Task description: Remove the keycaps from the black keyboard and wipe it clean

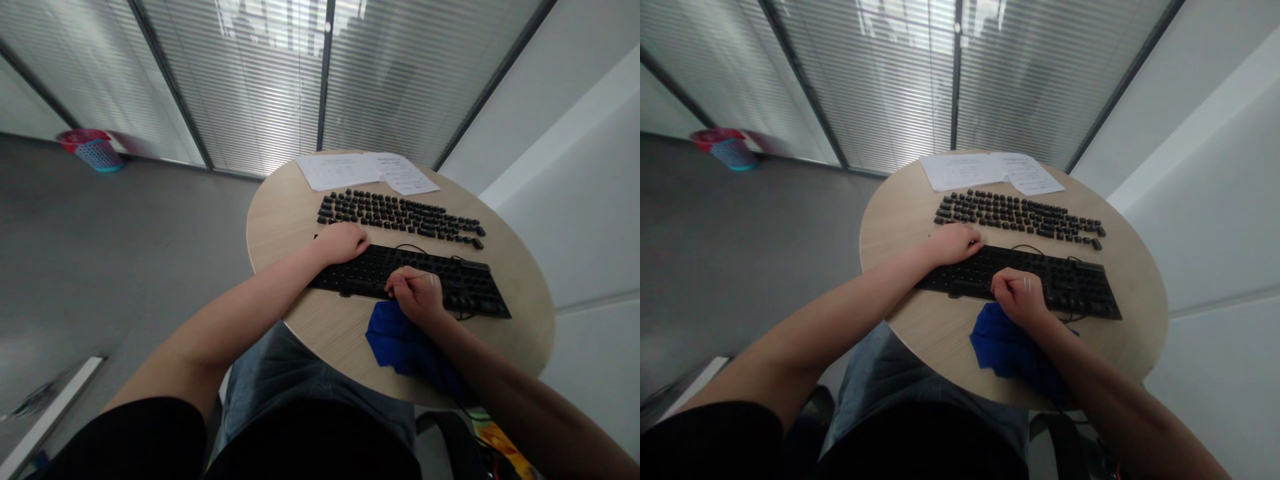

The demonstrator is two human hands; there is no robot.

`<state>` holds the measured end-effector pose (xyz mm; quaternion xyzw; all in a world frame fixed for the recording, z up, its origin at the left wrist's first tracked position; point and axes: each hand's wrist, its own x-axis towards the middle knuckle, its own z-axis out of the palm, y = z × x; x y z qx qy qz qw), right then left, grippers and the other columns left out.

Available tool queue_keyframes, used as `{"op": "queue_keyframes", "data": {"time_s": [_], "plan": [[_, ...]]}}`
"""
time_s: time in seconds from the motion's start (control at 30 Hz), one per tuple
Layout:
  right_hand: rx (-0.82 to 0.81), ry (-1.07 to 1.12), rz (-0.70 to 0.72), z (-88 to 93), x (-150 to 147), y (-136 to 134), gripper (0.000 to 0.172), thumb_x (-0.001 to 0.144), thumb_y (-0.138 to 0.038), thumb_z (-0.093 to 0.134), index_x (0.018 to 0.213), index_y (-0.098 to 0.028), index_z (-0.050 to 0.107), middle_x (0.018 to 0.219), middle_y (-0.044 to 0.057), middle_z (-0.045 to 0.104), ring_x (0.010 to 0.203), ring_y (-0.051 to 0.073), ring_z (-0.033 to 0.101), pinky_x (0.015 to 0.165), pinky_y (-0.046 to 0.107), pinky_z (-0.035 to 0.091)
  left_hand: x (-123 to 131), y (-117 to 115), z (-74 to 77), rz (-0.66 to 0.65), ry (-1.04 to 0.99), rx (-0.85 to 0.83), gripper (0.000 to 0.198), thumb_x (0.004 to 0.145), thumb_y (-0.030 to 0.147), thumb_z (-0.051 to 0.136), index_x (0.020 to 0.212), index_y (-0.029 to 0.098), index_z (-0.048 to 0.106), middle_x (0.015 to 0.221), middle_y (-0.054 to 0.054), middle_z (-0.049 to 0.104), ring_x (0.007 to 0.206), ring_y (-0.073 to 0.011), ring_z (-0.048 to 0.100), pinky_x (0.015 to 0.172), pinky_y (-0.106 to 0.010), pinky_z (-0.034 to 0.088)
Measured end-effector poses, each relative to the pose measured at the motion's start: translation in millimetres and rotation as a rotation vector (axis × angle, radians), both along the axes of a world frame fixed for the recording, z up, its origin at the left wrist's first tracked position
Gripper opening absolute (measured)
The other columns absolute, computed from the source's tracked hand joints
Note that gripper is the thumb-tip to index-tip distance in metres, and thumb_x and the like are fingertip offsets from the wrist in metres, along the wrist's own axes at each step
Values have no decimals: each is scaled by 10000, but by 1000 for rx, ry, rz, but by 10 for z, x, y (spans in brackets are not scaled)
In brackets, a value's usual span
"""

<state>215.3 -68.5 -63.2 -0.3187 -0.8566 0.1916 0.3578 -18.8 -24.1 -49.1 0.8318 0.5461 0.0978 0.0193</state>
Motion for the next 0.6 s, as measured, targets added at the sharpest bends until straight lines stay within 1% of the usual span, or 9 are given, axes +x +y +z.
{"op": "queue_keyframes", "data": {"time_s": [0.13, 0.3, 0.6], "plan": [[-4, 8, -13, -13, -3, 1, 348, 961, -289, 488, 659, -239, 654, 633, 27, 724, 521, 167, 661, 538, 280, 498, 9, 2, -8, -14, 13, 10, 368, 1068, 363, 490, 1011, 173, 800, 1031, -127, 773, 958, -267, 711, 802, -367, 522], [-4, 5, -31, -21, -3, -4, 385, 986, -328, 470, 658, -240, 652, 622, 29, 716, 512, 166, 649, 530, 276, 498, 3, 2, -13, -20, 15, 27, 380, 1068, 349, 483, 983, 173, 809, 1011, -127, 769, 945, -263, 709, 799, -367, 518], [35, -21, -50, 40, -31, -12, 385, 968, -351, 480, 626, -248, 622, 599, 32, 694, 527, 181, 638, 564, 293, 485, 20, -1, -20, -24, -8, 39, 365, 1058, 339, 506, 953, 173, 814, 973, -123, 763, 932, -261, 708, 802, -369, 515]]}}
